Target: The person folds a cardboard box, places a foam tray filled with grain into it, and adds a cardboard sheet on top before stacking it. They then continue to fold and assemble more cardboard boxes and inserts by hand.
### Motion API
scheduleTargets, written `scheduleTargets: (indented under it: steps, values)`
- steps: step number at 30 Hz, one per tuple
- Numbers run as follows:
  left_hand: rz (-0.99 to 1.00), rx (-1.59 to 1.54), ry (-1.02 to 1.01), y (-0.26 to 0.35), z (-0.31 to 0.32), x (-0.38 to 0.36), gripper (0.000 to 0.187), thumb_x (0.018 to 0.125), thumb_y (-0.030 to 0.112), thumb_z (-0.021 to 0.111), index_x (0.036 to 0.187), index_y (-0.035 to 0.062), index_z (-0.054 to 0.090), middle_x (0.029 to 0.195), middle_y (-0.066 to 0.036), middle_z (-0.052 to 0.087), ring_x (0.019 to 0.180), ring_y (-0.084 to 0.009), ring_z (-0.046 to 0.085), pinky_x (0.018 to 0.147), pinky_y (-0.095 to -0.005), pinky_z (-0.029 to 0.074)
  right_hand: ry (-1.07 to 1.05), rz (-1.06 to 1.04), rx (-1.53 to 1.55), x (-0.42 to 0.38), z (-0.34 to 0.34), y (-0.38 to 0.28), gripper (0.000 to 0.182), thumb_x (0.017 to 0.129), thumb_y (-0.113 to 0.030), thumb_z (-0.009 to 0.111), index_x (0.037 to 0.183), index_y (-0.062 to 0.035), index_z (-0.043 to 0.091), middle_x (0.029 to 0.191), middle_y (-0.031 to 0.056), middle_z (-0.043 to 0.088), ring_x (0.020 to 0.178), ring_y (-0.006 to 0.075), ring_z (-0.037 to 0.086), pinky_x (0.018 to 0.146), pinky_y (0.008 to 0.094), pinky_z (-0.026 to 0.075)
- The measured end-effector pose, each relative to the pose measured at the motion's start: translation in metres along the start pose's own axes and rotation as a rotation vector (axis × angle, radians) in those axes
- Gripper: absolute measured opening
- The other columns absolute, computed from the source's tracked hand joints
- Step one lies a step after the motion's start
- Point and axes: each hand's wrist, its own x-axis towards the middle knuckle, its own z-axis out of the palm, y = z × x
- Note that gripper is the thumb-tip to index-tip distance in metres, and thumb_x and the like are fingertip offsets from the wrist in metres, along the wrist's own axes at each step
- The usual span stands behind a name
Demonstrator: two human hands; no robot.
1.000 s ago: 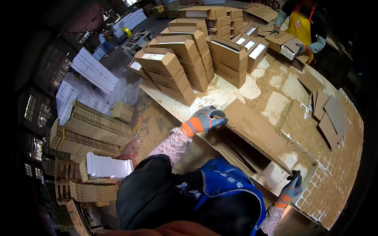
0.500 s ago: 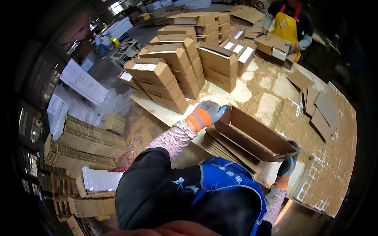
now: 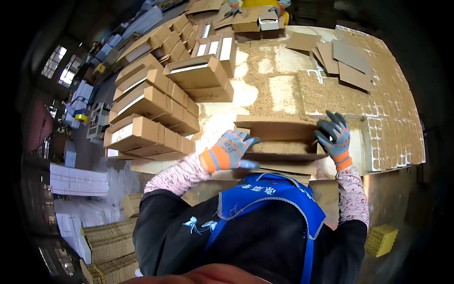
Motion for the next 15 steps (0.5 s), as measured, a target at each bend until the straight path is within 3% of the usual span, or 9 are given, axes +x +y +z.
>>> scheduleTargets:
  steps: [1,3,4,5,8,9,11,13,15]
  values:
    - [-0.058,-0.019,0.071,0.003,0.002,0.006,0.079,0.067,0.069,0.055,0.113,0.0054,0.055,0.104,-0.015,0.056,0.105,-0.0299,0.051,0.089,-0.0365,0.037,0.045,-0.055,0.045,-0.003,0.005,0.000,0.017,0.067,-0.018,0.072,0.080,-0.0084,0.065,0.085,0.0054,0.066,0.098,0.0322,0.060,0.090,0.0453,0.042]
    - [-0.096,0.007,0.509,-0.011,0.017,0.013,0.075,0.071,0.062,0.057,0.124,0.0105,0.050,0.124,-0.018,0.047,0.116,-0.0341,0.042,0.098,-0.0447,0.029,-0.010,-0.003,0.246,-0.012,0.006,-0.006,0.011,0.071,-0.018,0.068,0.075,-0.0079,0.066,0.085,0.0070,0.066,0.096,0.0322,0.060,0.089,0.0443,0.042]
    - [-0.114,0.027,0.556,-0.012,0.012,0.024,0.073,0.071,0.058,0.059,0.126,0.0113,0.048,0.130,-0.018,0.042,0.121,-0.0352,0.037,0.101,-0.0471,0.025,-0.049,0.133,0.406,-0.019,0.012,-0.007,0.028,0.085,-0.028,0.054,0.074,-0.0053,0.065,0.089,0.0114,0.066,0.098,0.0339,0.059,0.090,0.0439,0.042]
    - [-0.128,0.046,0.600,-0.014,0.006,0.035,0.071,0.072,0.054,0.060,0.128,0.0121,0.046,0.136,-0.018,0.036,0.126,-0.0363,0.031,0.104,-0.0495,0.021,0.023,0.384,0.791,-0.029,0.026,-0.006,0.057,0.095,-0.041,0.029,0.076,-0.0020,0.066,0.094,0.0158,0.065,0.104,0.0364,0.056,0.093,0.0439,0.040]
    - [-0.152,0.076,0.573,-0.023,0.023,0.061,0.068,0.079,0.050,0.055,0.132,0.0108,0.040,0.142,-0.018,0.027,0.131,-0.0364,0.024,0.107,-0.0498,0.016,-0.090,0.448,0.966,-0.030,0.019,0.004,0.080,0.091,-0.057,0.010,0.095,0.0004,0.066,0.102,0.0192,0.063,0.116,0.0365,0.047,0.102,0.0465,0.030]
    - [-0.156,0.094,0.619,-0.021,0.021,0.064,0.058,0.080,0.044,0.056,0.124,0.0077,0.048,0.134,-0.018,0.040,0.125,-0.0341,0.035,0.104,-0.0465,0.024,-0.118,0.272,0.937,-0.022,0.010,0.004,0.060,0.089,-0.054,0.035,0.102,-0.0037,0.064,0.111,0.0162,0.061,0.119,0.0358,0.044,0.103,0.0471,0.028]
    - [-0.166,-0.111,0.142,-0.028,0.005,0.062,0.043,0.082,0.037,0.057,0.112,0.0072,0.057,0.120,-0.016,0.054,0.113,-0.0310,0.048,0.098,-0.0415,0.034,-0.283,0.210,0.629,-0.020,-0.008,0.006,0.038,0.078,-0.037,0.061,0.104,-0.0089,0.064,0.118,0.0115,0.058,0.121,0.0356,0.043,0.103,0.0468,0.029]
    - [0.051,-0.065,0.550,-0.033,0.033,0.049,0.032,0.082,0.031,0.058,0.102,0.0066,0.062,0.106,-0.014,0.061,0.102,-0.0294,0.055,0.091,-0.0382,0.041,-0.349,0.124,0.455,-0.027,-0.012,0.006,0.043,0.064,-0.024,0.073,0.104,-0.0112,0.064,0.121,0.0085,0.056,0.122,0.0353,0.041,0.102,0.0461,0.030]
    - [0.082,-0.167,0.400,-0.035,0.033,0.047,0.050,0.080,0.044,0.058,0.115,0.0089,0.057,0.122,-0.014,0.054,0.116,-0.0280,0.047,0.101,-0.0406,0.031,-0.321,0.174,0.514,-0.033,-0.010,0.004,0.036,0.069,-0.020,0.070,0.103,-0.0104,0.064,0.120,0.0091,0.057,0.121,0.0354,0.041,0.101,0.0460,0.031]
